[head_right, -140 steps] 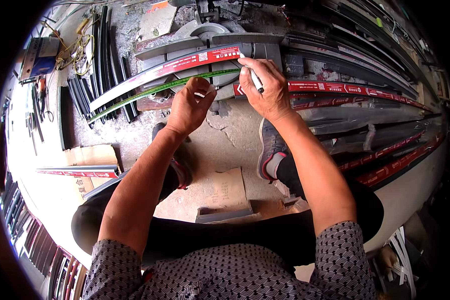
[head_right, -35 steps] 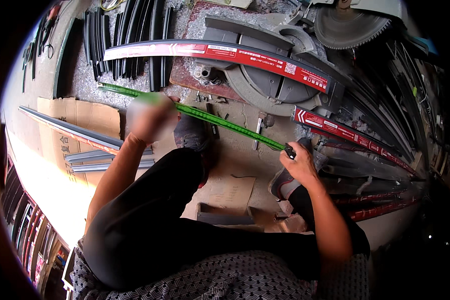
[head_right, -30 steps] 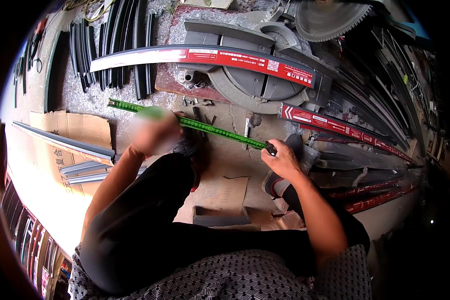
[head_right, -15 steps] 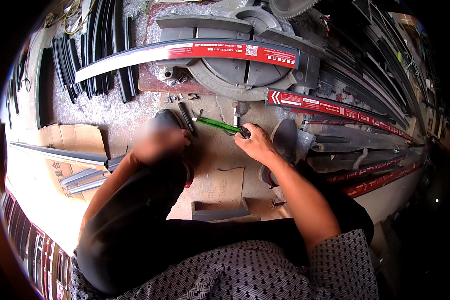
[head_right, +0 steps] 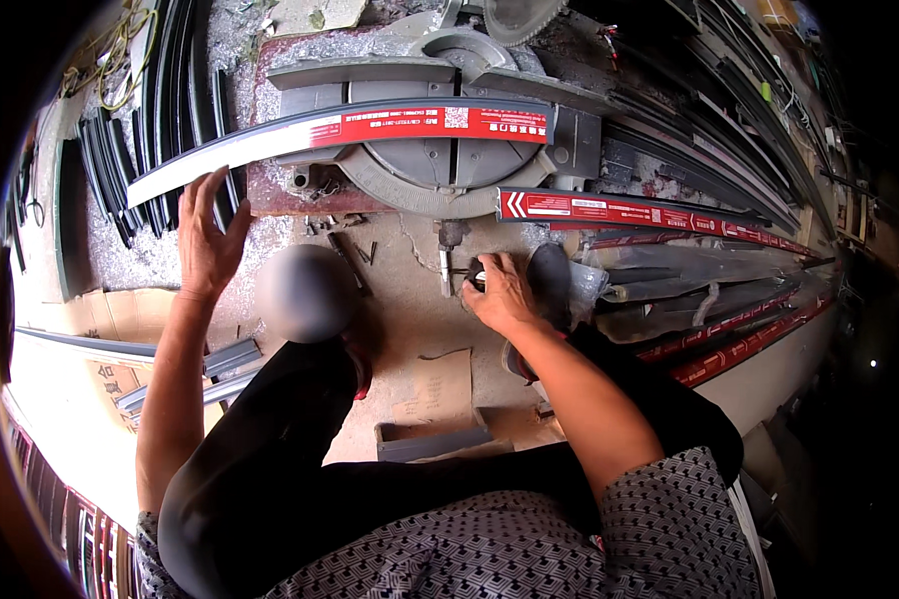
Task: The person measures and cuts aluminum profiles using a miter saw. They use a tape measure to mark specific lengths on the profiles, align them on the saw, and cut them. The person also inspects the cut ends of the profiles to ensure accuracy.
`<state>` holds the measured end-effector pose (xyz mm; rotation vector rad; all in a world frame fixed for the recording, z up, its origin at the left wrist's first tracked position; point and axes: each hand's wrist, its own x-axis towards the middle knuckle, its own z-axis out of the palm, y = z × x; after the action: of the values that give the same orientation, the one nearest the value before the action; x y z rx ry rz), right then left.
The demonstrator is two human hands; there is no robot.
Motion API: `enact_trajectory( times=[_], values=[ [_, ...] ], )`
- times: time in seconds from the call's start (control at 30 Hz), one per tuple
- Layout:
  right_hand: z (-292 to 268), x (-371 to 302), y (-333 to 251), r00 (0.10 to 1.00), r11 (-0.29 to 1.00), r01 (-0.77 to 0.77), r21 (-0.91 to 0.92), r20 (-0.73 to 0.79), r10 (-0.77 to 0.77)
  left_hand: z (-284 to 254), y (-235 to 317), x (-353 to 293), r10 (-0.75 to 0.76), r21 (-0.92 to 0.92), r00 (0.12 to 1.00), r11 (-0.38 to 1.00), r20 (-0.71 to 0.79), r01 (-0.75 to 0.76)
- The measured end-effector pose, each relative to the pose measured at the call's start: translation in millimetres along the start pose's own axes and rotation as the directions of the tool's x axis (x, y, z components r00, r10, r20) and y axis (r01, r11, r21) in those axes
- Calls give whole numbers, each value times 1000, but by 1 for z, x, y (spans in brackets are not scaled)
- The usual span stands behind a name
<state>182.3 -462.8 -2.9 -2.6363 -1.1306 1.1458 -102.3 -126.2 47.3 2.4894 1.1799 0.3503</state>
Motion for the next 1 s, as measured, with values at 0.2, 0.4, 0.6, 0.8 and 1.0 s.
enact_trajectory(
  times=[0.2, 0.4, 0.6, 0.8, 1.0],
  values=[
    [-9, -9, -4, 981, 981, 114, -159, -139, -136, 5, -21, 48, 139, 226, 982, 960, 128, -165],
    [-34, -24, -37, 947, 960, 271, -63, -163, -278, 22, -35, 75, 191, 227, 963, 946, 191, -233],
    [-34, -9, -83, 859, 869, 473, 144, -294, -419, 35, -40, 88, 146, 204, 952, 958, 268, -204],
    [-38, 12, -133, 865, 810, 484, 331, -324, -384, 35, -43, 80, 222, 193, 966, 950, 132, -245],
    [-34, 38, -142, 970, 651, 214, 728, -78, -231, 12, -18, 57, 154, 269, 972, 943, 175, -198]
  ],
)
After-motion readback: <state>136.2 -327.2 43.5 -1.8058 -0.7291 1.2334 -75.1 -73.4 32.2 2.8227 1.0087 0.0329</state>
